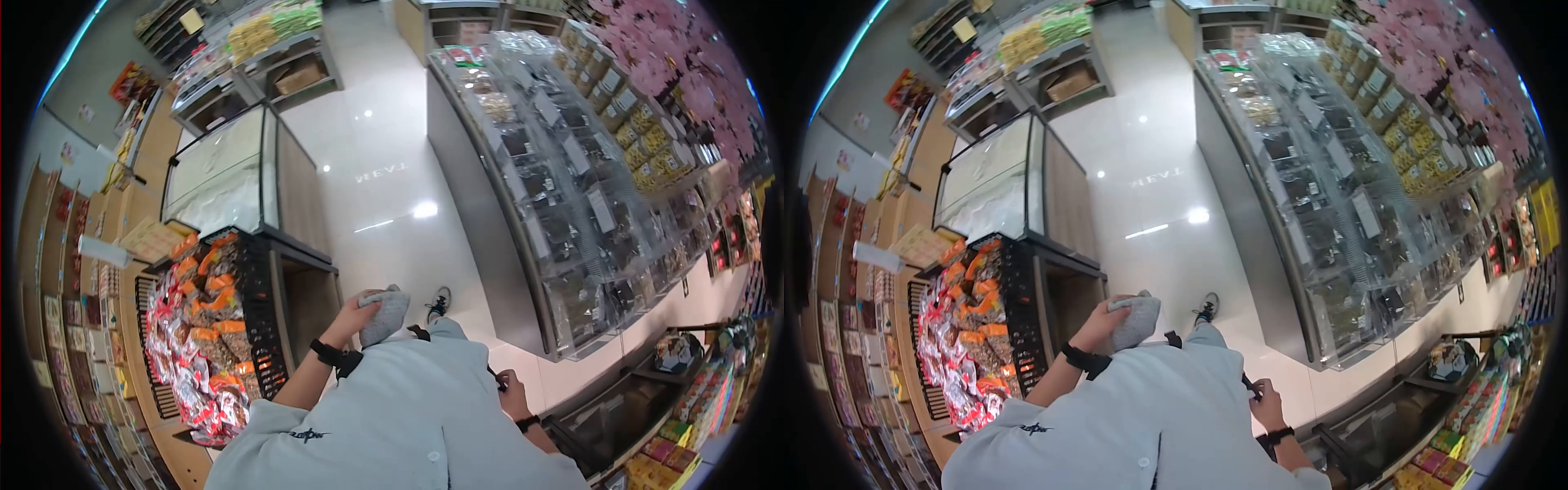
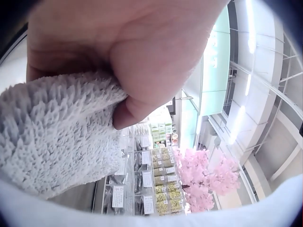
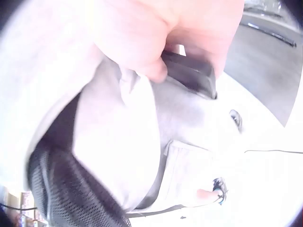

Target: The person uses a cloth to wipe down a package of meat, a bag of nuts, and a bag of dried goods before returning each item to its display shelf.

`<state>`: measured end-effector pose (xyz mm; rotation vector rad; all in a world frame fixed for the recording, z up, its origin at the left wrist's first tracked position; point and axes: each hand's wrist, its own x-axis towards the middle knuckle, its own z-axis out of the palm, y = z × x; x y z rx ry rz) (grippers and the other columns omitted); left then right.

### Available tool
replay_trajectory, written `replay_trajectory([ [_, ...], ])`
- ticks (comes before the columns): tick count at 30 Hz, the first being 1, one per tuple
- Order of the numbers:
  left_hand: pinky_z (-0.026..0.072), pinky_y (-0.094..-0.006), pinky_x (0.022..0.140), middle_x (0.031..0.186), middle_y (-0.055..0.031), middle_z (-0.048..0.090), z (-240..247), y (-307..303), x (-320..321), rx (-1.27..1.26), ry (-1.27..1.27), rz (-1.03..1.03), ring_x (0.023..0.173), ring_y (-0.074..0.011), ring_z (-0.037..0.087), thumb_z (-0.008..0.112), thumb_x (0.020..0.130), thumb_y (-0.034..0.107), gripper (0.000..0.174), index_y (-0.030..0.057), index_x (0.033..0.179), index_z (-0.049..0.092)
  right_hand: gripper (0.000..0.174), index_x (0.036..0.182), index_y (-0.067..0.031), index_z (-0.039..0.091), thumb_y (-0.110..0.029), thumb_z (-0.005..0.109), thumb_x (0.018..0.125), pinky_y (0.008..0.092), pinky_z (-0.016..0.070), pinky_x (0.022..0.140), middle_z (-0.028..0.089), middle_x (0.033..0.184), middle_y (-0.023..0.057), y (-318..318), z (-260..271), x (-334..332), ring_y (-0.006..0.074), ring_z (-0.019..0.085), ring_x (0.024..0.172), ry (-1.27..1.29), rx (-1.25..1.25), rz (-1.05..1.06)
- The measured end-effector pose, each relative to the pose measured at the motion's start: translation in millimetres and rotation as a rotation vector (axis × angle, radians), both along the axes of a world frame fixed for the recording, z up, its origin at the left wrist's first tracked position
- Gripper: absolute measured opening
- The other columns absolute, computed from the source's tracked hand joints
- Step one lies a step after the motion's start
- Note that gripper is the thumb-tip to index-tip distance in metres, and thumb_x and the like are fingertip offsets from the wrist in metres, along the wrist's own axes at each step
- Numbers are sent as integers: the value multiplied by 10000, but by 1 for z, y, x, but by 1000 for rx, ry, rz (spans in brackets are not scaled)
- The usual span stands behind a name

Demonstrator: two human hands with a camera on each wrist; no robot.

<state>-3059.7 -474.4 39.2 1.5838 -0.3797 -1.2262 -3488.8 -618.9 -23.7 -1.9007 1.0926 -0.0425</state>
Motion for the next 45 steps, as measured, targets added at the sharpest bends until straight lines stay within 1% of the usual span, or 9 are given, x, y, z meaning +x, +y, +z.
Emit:
replay_trajectory([
  [4, 464, -287, 910, 1097, -56, 647, 37, -80, 38, 3, -148, -154, 1021, -143, 583, 549, 939, 91, 316, 26, 1246, 585, 354, 1082, 8, 523, -180, 640, 806, 437, 546, 731, 678, 961, 246, -89, -16, 57, 403, 674, 855, 401, -69, 238],
  [7, 463, -286, 912, 1092, -60, 643, 32, -110, 65, 32, -122, -109, 1008, -149, 584, 552, 931, 70, 305, 24, 1230, 590, 467, 1124, 36, 480, -265, 655, 814, 381, 541, 685, 669, 937, 215, -133, -17, 85, 296, 682, 814, 427, 547, 183],
  [10, 466, -289, 909, 1091, -61, 645, 31, -133, 80, 30, -59, 0, 1006, -152, 586, 554, 929, 66, 305, 24, 1229, 592, 798, 1452, -29, 293, -329, 685, 826, 316, 500, 805, 559, 1237, 149, -158, -14, 88, 194, 588, 1051, 295, 1005, 31],
  [13, 468, -287, 900, 1070, -56, 657, -3, -142, 100, 42, -65, 28, 992, -153, 596, 578, 917, 78, 314, 32, 1226, 607, 596, 1482, -40, 301, -374, 458, 1013, 348, 271, 1139, 392, 1479, 150, -163, 47, 123, 253, 374, 1361, 5, 947, 37],
  [20, 461, -295, 909, 1086, -54, 644, -10, -192, 152, 88, 12, 19, 997, -159, 590, 575, 925, 107, 319, 17, 1230, 593, 603, 1483, -67, 299, -389, 465, 1001, 355, 340, 1066, 414, 1452, 148, -176, 24, 174, 237, 418, 1303, -43, 789, -2],
  [31, 469, -293, 903, 1085, -56, 659, -16, -293, 361, -58, -92, -76, 1004, -145, 595, 591, 906, 90, 324, 25, 1224, 608, 615, 1484, -108, 296, -414, 476, 983, 366, 447, 950, 449, 1409, 145, -230, -39, 316, 212, 486, 1212, 42, 565, 80],
  [33, 468, -293, 903, 1082, -54, 658, -16, -300, 400, -32, -124, -55, 1003, -143, 595, 585, 898, 79, 327, 27, 1220, 611, 579, 1461, -134, 335, -435, 463, 983, 387, 462, 926, 463, 1399, 140, -258, -14, 367, 216, 496, 1195, 184, 958, -257],
  [36, 447, -277, 903, 1075, -41, 644, -16, -313, 445, -53, -125, -80, 1008, -136, 571, 562, 912, 106, 322, 24, 1221, 601, 575, 1460, -161, 387, -436, 495, 967, 371, 480, 862, 541, 1305, 110, -259, -84, 392, 210, 547, 1095, 154, 845, -208],
  [45, 456, -287, 909, 1082, -60, 656, -43, -394, 511, -16, -49, -71, 1013, -152, 591, 553, 882, 82, 337, 24, 1209, 610, 583, 1460, -170, 408, -442, 513, 955, 345, 485, 814, 578, 1238, 95, -280, -65, 450, 197, 566, 1011, 20, 712, -357],
])
